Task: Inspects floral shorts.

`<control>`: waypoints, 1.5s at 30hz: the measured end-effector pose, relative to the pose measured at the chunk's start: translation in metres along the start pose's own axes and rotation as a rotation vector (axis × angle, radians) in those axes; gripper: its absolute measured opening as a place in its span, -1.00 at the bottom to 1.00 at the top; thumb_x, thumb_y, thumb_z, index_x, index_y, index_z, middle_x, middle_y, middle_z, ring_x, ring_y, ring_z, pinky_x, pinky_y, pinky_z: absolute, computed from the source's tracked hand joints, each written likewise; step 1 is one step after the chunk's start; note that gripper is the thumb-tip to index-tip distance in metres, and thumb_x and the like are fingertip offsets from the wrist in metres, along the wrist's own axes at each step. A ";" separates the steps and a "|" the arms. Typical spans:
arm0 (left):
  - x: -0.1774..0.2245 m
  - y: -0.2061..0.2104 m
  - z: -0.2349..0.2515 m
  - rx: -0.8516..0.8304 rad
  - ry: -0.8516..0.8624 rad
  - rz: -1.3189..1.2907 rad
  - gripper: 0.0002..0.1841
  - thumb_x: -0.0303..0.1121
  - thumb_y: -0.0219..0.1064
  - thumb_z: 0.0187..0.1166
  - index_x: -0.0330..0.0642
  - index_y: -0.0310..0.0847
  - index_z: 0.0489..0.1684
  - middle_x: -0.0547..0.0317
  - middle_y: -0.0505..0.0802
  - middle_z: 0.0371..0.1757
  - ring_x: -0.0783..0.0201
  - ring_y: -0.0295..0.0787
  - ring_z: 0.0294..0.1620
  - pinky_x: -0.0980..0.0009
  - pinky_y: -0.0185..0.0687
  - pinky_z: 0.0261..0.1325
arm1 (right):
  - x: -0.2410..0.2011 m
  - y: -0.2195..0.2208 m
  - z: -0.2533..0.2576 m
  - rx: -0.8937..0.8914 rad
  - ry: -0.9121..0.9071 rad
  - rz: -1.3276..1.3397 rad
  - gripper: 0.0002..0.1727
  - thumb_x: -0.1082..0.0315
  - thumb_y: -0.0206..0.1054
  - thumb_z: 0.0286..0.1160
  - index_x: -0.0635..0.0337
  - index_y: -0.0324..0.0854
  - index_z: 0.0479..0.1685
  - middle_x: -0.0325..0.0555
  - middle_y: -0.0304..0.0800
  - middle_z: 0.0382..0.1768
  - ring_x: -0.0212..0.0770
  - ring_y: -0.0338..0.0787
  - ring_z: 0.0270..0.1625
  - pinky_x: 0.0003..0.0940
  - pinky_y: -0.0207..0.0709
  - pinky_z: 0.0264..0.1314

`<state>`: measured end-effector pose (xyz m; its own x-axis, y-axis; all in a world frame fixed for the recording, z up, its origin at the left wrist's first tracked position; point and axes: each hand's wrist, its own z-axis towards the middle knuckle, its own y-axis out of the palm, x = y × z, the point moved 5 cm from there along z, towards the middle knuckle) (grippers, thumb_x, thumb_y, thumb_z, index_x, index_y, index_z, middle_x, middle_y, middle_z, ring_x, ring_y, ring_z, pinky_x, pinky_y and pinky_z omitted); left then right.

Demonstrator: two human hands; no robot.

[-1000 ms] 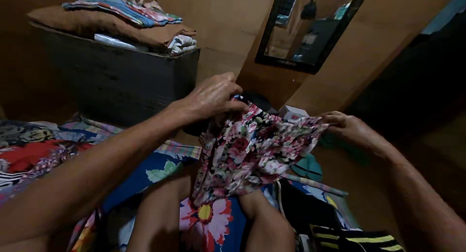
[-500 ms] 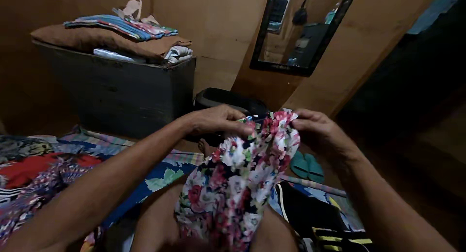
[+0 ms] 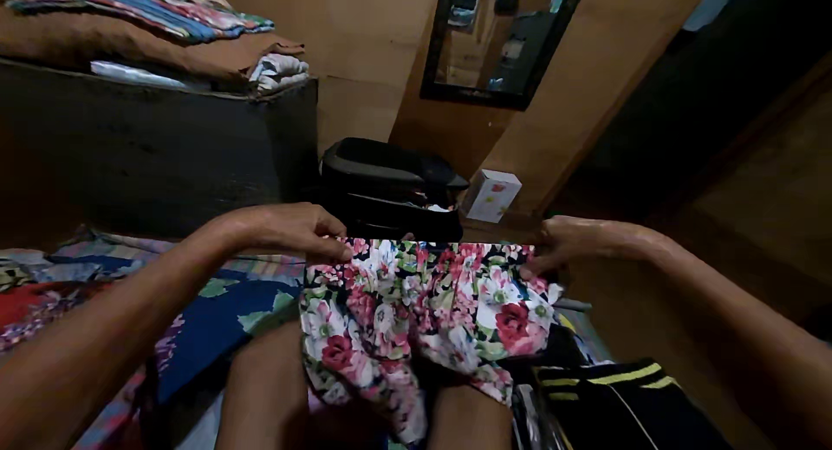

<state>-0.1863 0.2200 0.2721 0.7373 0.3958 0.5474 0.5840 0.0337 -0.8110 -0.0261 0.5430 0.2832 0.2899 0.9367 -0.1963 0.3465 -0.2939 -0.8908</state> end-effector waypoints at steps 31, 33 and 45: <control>0.036 0.034 0.059 0.200 0.177 -0.247 -0.78 -0.29 0.30 0.71 -0.24 0.68 -0.28 0.35 0.65 -0.55 0.63 0.50 -0.58 0.68 0.43 -0.46 | -0.028 0.025 -0.007 0.122 -0.485 0.683 -0.80 0.36 0.19 0.66 -0.04 0.71 -0.27 -0.57 0.74 -0.48 -0.70 0.62 -0.49 -0.76 0.46 -0.45; 0.043 0.038 0.063 0.220 0.194 -0.255 -0.80 -0.32 0.31 0.70 -0.26 0.70 -0.26 0.36 0.66 -0.55 0.64 0.49 -0.57 0.68 0.42 -0.43 | -0.037 0.031 -0.003 0.110 -0.527 0.697 -0.81 0.33 0.20 0.65 -0.03 0.75 -0.23 -0.57 0.76 -0.43 -0.71 0.63 -0.45 -0.75 0.46 -0.43; 0.081 0.063 0.061 0.256 0.438 -0.119 -0.21 -0.03 0.38 0.60 -0.06 0.17 0.82 -0.09 0.80 0.22 0.17 0.75 0.12 0.12 0.64 0.23 | -0.087 0.047 -0.010 0.128 -0.491 0.852 -0.77 0.44 0.16 0.68 0.16 0.77 -0.03 -0.48 0.79 -0.29 -0.68 0.66 -0.32 -0.72 0.54 -0.23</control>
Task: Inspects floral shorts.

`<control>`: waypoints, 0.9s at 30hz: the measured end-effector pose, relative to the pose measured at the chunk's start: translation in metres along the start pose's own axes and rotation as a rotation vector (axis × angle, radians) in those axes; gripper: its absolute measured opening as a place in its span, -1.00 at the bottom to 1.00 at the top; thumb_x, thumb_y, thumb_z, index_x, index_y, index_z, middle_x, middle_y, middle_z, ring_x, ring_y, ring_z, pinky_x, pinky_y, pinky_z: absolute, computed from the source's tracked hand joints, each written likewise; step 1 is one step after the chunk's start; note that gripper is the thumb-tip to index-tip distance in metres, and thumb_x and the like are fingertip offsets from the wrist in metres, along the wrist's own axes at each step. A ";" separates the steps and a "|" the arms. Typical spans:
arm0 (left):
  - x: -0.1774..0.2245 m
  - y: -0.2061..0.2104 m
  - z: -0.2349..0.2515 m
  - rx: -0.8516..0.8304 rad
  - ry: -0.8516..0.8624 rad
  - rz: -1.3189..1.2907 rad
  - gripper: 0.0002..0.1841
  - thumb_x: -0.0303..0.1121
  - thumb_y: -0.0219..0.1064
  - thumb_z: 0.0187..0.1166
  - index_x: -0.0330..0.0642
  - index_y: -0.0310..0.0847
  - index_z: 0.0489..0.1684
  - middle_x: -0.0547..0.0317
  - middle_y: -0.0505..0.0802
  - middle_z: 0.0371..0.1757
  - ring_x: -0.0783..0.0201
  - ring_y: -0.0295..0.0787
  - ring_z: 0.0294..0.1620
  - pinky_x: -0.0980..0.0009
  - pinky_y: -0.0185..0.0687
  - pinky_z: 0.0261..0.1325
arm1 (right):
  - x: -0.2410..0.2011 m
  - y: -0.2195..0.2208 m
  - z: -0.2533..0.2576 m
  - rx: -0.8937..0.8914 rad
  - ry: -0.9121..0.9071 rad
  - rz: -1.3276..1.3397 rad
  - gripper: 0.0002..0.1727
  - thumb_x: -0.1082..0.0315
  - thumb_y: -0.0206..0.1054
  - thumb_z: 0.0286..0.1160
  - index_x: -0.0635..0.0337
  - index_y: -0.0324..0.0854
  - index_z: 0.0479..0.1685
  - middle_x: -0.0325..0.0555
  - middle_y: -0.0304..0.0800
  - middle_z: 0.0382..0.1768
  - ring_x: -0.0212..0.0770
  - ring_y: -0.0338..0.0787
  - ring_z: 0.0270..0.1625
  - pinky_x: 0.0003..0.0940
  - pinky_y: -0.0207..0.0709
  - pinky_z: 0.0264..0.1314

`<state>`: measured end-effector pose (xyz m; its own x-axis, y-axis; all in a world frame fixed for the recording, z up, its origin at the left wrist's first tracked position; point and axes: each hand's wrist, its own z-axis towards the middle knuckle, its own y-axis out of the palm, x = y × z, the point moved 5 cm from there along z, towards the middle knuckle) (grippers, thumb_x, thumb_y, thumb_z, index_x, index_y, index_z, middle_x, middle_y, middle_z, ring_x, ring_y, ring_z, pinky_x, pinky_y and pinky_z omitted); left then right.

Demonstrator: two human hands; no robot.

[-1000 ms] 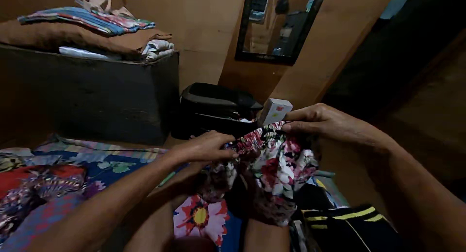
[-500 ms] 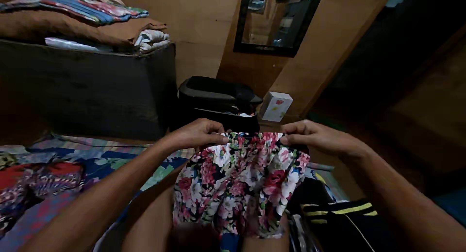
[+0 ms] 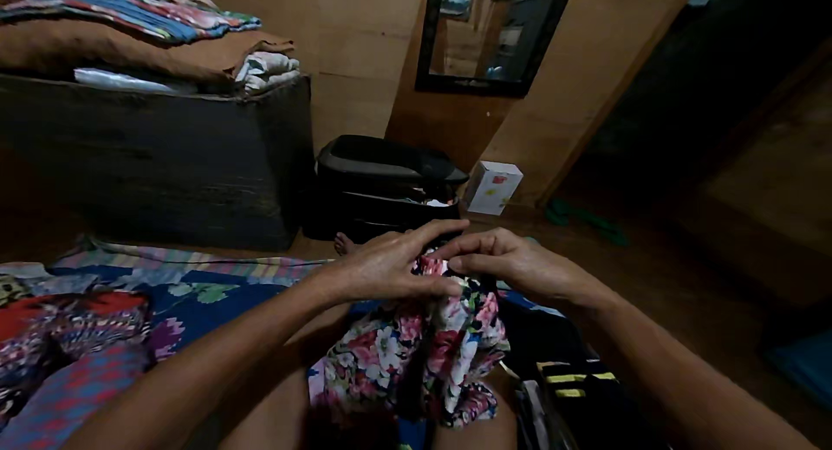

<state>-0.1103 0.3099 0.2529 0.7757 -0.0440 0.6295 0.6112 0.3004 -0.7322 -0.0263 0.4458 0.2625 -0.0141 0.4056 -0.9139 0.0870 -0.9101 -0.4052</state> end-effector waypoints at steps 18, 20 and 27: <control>0.008 -0.004 -0.029 0.116 0.327 0.238 -0.74 -0.34 0.29 0.64 -0.26 0.64 0.17 0.03 0.84 -0.08 0.24 0.76 -0.13 0.29 0.64 0.02 | 0.019 0.010 0.007 0.007 -0.268 0.007 -0.91 0.33 0.23 0.64 0.07 0.64 -0.17 -0.55 0.67 -0.40 -0.68 0.61 -0.38 -0.72 0.51 -0.28; 0.008 -0.006 -0.029 0.098 0.252 0.305 -0.64 -0.15 0.34 0.61 -0.24 0.64 0.16 0.04 0.85 -0.11 0.16 0.79 -0.13 0.08 0.61 0.04 | 0.018 0.013 0.005 0.114 -0.243 0.005 -0.88 0.34 0.21 0.65 0.11 0.64 -0.18 -0.51 0.66 -0.43 -0.64 0.63 -0.40 -0.68 0.53 -0.27; 0.012 -0.004 -0.024 0.036 0.178 0.484 -0.73 -0.22 0.37 0.59 -0.27 0.69 -0.02 -0.03 0.82 -0.22 0.00 0.79 -0.08 -0.09 0.50 0.22 | 0.013 0.015 -0.001 0.242 -0.234 0.073 -0.87 0.37 0.15 0.69 0.10 0.60 -0.18 -0.44 0.71 -0.50 -0.59 0.66 -0.55 -0.69 0.55 -0.51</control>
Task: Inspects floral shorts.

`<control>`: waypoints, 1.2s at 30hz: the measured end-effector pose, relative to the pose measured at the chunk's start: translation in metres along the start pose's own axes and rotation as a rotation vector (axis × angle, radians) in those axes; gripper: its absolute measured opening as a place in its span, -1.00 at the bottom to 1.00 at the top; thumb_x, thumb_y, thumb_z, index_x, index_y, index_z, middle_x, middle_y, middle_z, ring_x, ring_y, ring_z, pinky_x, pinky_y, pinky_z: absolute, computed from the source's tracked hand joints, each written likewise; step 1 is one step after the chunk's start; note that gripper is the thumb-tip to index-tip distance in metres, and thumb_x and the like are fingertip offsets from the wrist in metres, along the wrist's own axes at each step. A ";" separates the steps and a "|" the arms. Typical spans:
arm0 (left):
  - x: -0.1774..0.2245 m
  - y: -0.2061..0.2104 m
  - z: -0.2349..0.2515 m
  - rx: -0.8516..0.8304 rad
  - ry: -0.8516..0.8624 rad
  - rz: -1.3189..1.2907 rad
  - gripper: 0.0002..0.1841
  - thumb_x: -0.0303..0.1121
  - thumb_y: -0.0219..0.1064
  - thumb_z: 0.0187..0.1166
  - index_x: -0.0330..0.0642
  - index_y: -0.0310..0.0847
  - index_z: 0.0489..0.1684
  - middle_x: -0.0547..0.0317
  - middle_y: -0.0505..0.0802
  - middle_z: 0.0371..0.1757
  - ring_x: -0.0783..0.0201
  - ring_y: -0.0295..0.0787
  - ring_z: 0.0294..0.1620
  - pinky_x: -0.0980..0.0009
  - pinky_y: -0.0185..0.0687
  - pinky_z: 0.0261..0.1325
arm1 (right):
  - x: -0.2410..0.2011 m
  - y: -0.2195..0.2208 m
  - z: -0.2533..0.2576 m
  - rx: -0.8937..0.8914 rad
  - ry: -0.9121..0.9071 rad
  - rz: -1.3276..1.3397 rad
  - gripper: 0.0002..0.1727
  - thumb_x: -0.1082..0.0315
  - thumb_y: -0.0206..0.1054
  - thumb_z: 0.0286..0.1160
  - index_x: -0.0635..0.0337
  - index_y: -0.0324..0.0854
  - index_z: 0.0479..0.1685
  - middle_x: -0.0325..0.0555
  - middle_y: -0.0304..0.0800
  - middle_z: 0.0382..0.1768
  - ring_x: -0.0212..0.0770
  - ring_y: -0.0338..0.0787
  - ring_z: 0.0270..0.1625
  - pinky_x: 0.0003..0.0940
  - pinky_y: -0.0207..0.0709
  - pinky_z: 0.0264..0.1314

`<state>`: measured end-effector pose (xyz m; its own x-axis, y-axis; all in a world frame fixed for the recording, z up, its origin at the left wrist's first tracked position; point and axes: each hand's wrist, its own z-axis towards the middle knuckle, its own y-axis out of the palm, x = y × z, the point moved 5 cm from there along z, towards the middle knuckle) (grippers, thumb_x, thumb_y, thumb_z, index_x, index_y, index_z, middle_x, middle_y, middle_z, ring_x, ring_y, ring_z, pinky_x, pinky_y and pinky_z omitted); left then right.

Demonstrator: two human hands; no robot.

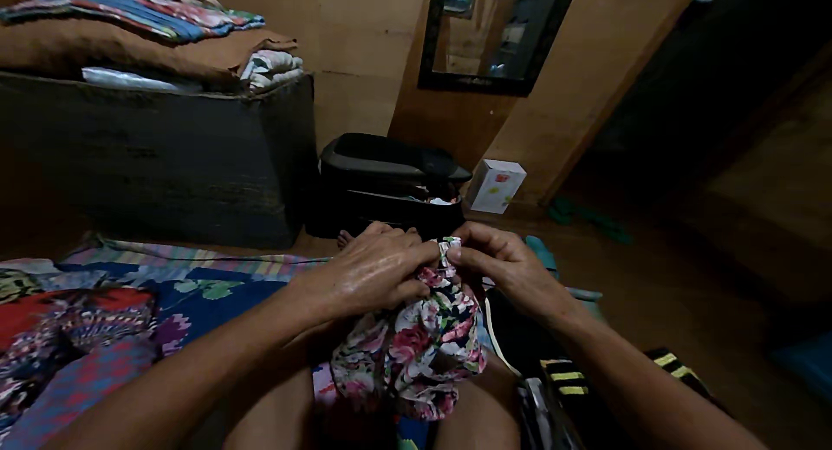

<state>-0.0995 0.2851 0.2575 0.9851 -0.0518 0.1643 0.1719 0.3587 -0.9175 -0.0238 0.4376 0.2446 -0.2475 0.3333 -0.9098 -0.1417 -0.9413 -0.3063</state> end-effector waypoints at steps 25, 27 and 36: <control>-0.069 -0.070 -0.041 0.152 0.035 0.422 -0.82 -0.26 0.31 0.55 -0.10 0.81 -0.23 0.10 0.89 -0.19 -0.14 0.75 0.23 -0.29 0.26 0.50 | 0.039 -0.069 -0.001 -0.027 -0.614 -1.450 -0.78 0.14 0.44 0.42 0.08 0.88 -0.28 0.26 0.39 0.67 0.39 0.24 0.76 0.54 -0.02 0.67; -0.068 -0.063 -0.042 0.114 0.023 0.406 -0.82 -0.29 0.30 0.58 -0.14 0.81 -0.22 0.07 0.90 -0.17 -0.14 0.78 0.20 -0.31 0.29 0.50 | 0.033 -0.093 0.002 -0.044 -0.373 -1.321 -0.77 0.23 0.49 0.44 0.22 0.89 -0.17 0.20 0.57 0.55 0.37 0.43 0.66 0.54 0.13 0.55; -0.063 -0.050 -0.041 0.176 0.055 0.357 -0.89 -0.51 0.33 0.46 -0.37 0.70 -0.19 -0.14 0.79 -0.21 -0.16 0.80 -0.09 -0.05 0.69 0.04 | 0.020 -0.099 -0.013 0.136 -0.226 -0.805 -0.76 0.36 0.33 0.51 0.23 0.85 -0.01 0.01 0.82 -0.11 -0.25 0.78 -0.08 -0.30 0.65 0.05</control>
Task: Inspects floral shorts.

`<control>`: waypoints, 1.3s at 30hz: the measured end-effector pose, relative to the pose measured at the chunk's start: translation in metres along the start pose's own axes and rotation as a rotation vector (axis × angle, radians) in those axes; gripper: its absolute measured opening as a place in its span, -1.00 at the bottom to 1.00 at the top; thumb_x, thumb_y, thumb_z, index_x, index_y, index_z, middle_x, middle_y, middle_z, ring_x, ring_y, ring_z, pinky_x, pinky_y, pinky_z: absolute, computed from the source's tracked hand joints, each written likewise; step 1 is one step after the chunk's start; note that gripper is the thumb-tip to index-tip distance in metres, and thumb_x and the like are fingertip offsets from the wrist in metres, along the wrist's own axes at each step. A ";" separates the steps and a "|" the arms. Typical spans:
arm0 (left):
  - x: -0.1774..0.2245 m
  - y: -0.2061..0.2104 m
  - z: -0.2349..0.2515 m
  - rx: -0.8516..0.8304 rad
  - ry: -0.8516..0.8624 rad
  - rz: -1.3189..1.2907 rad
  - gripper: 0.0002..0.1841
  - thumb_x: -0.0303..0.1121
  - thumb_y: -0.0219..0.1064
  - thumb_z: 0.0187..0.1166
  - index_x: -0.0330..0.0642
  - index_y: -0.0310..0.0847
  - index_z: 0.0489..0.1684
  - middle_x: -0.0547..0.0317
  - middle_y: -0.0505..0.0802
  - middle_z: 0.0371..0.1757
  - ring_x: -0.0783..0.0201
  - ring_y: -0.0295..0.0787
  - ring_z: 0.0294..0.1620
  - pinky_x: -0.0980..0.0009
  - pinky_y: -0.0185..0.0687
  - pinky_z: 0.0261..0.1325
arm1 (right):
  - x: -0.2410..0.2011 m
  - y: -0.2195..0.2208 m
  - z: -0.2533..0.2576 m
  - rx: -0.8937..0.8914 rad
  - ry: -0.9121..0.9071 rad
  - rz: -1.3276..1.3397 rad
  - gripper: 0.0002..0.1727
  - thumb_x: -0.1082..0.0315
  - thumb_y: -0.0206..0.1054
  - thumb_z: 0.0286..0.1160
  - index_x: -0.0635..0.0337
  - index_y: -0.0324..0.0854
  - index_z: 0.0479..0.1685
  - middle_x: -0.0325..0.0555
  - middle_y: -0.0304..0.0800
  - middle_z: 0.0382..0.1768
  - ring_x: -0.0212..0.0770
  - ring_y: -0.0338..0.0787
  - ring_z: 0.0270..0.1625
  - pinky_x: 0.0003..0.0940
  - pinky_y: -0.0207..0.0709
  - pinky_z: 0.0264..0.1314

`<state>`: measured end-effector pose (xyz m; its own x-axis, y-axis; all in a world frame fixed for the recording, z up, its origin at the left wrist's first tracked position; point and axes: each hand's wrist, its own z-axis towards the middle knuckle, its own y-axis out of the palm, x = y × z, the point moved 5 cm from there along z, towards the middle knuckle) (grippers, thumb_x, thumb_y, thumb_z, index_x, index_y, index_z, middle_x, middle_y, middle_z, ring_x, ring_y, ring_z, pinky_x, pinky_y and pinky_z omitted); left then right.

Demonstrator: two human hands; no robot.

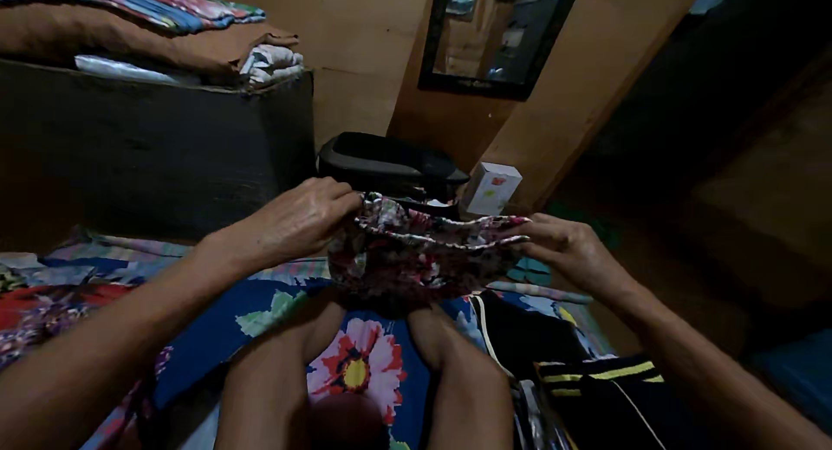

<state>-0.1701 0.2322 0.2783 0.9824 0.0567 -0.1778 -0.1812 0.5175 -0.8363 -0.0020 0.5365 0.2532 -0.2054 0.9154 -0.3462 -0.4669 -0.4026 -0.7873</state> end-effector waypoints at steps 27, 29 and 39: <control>0.085 0.051 0.013 -0.104 -0.316 -0.559 -0.21 0.02 0.32 0.61 -0.28 0.22 0.75 -0.19 0.59 0.58 -0.16 0.55 0.55 -0.23 0.44 0.49 | -0.080 0.043 0.000 -0.306 -0.062 0.694 -0.54 0.43 0.06 0.66 0.35 0.35 0.52 -0.22 0.67 0.11 -0.59 0.66 0.00 -0.62 0.59 0.08; 0.092 0.071 0.026 -0.297 -0.390 -0.728 -0.35 -0.14 0.42 0.57 -0.36 0.39 0.55 -0.25 0.70 0.37 -0.14 0.66 0.38 -0.23 0.51 0.36 | -0.096 0.047 0.004 -0.292 -0.127 0.631 -0.52 0.42 0.07 0.67 0.37 0.35 0.54 -0.09 0.67 0.25 -0.55 0.68 0.06 -0.60 0.59 0.10; 0.063 0.050 0.041 0.230 -0.375 -0.261 -0.78 -0.39 0.30 0.60 -0.30 0.72 0.06 -0.18 0.77 0.02 -0.12 0.80 -0.03 -0.02 0.74 -0.02 | -0.046 0.060 0.003 -0.185 0.398 0.519 -0.58 0.54 0.23 0.38 0.31 0.55 0.28 -0.05 0.74 0.04 -0.38 0.75 -0.11 -0.40 0.67 -0.08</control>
<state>-0.1157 0.2969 0.2468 0.9498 0.1808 0.2554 0.0456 0.7275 -0.6846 -0.0230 0.4704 0.2236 -0.0146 0.5483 -0.8362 -0.2308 -0.8155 -0.5307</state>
